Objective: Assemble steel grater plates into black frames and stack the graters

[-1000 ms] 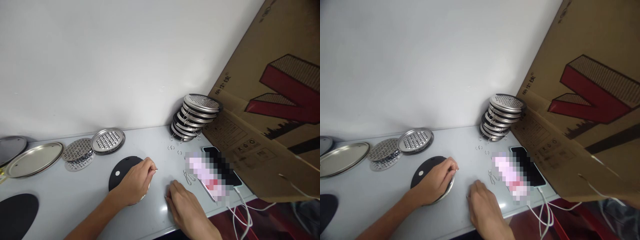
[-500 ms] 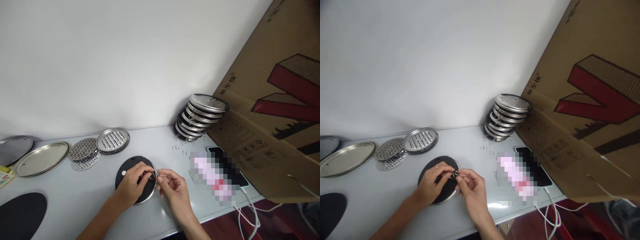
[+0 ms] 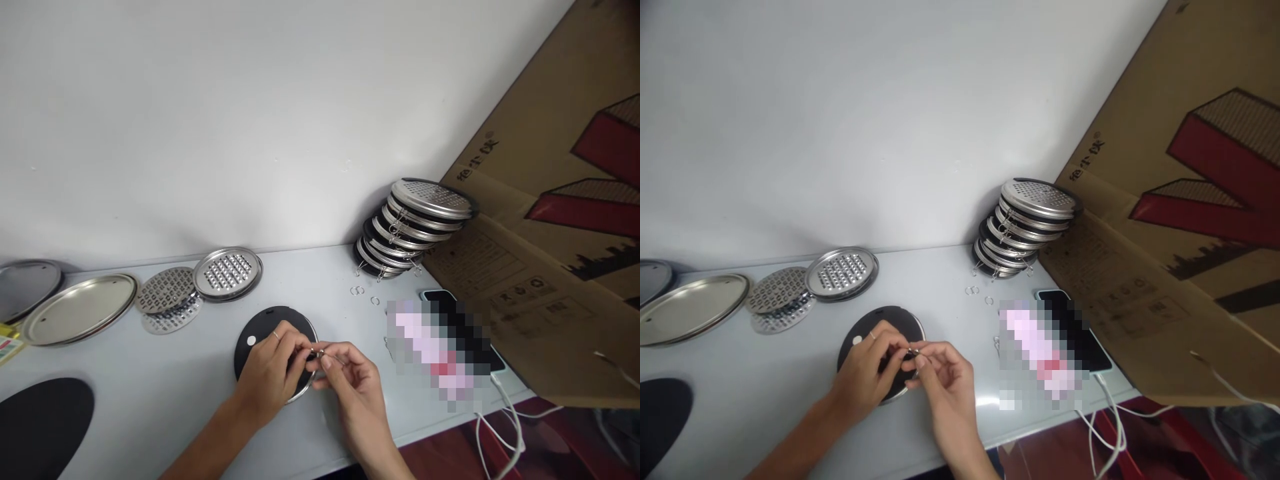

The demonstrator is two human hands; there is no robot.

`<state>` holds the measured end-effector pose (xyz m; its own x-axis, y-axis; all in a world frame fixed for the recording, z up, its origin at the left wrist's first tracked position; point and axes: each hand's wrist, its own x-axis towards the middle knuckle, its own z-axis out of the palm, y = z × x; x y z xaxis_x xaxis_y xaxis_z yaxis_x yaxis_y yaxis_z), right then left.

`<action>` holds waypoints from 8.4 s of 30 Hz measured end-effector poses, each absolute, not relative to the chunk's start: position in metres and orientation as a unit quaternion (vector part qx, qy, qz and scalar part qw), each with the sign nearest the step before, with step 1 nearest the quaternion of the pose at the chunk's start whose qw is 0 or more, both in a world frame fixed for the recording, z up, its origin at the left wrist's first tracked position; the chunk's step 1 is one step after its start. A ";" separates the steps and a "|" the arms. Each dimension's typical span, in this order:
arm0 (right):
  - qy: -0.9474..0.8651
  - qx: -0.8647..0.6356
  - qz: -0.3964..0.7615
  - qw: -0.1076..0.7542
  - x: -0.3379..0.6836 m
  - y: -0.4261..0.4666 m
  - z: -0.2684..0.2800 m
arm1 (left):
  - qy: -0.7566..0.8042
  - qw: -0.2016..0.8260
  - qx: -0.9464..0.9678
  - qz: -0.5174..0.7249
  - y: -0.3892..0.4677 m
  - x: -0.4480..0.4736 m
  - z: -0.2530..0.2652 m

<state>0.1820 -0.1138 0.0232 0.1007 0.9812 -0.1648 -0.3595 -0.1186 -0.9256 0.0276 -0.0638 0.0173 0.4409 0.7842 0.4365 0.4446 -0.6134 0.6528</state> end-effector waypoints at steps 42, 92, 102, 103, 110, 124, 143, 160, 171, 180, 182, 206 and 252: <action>-0.471 -0.480 0.604 0.428 0.220 -0.113 0.043 | 0.350 0.409 0.814 0.220 -0.069 0.028 0.035; -0.557 -0.551 0.350 0.514 0.203 -0.119 0.025 | 0.312 0.319 0.804 0.394 -0.072 0.037 0.025; -0.567 -0.528 0.388 0.498 0.211 -0.124 0.024 | 0.342 0.292 0.813 0.369 -0.077 0.035 0.026; -0.555 -0.530 0.400 0.501 0.211 -0.123 0.024 | 0.330 0.272 0.821 0.379 -0.077 0.035 0.026; -0.493 -0.534 0.462 0.507 0.214 -0.122 0.023 | 0.304 0.200 0.857 0.364 -0.078 0.035 0.026; -0.425 -0.514 0.531 0.523 0.213 -0.121 0.020 | 0.280 0.134 0.872 0.377 -0.079 0.036 0.025; -0.398 -0.516 0.506 0.565 0.217 -0.120 0.017 | 0.264 0.176 0.893 0.320 -0.080 0.035 0.026; -0.425 -0.525 0.489 0.552 0.232 -0.116 0.017 | 0.460 0.074 0.878 0.107 -0.080 -0.026 0.017; -0.375 -0.480 0.571 0.550 0.231 -0.120 0.017 | 0.525 -0.026 0.841 0.126 -0.102 0.007 0.015; -0.391 -0.485 0.593 0.509 0.221 -0.126 0.020 | 0.517 0.081 0.842 0.132 -0.098 0.002 0.037; -0.400 -0.479 0.588 0.515 0.219 -0.127 0.019 | 0.493 0.114 0.852 0.130 -0.083 -0.003 0.040; -0.568 -0.588 0.337 0.467 0.198 -0.101 0.004 | 0.520 0.151 0.831 0.130 -0.072 0.014 0.042; -0.700 -0.554 0.199 0.403 0.195 -0.111 -0.013 | 0.427 0.064 0.888 0.158 -0.065 0.036 0.012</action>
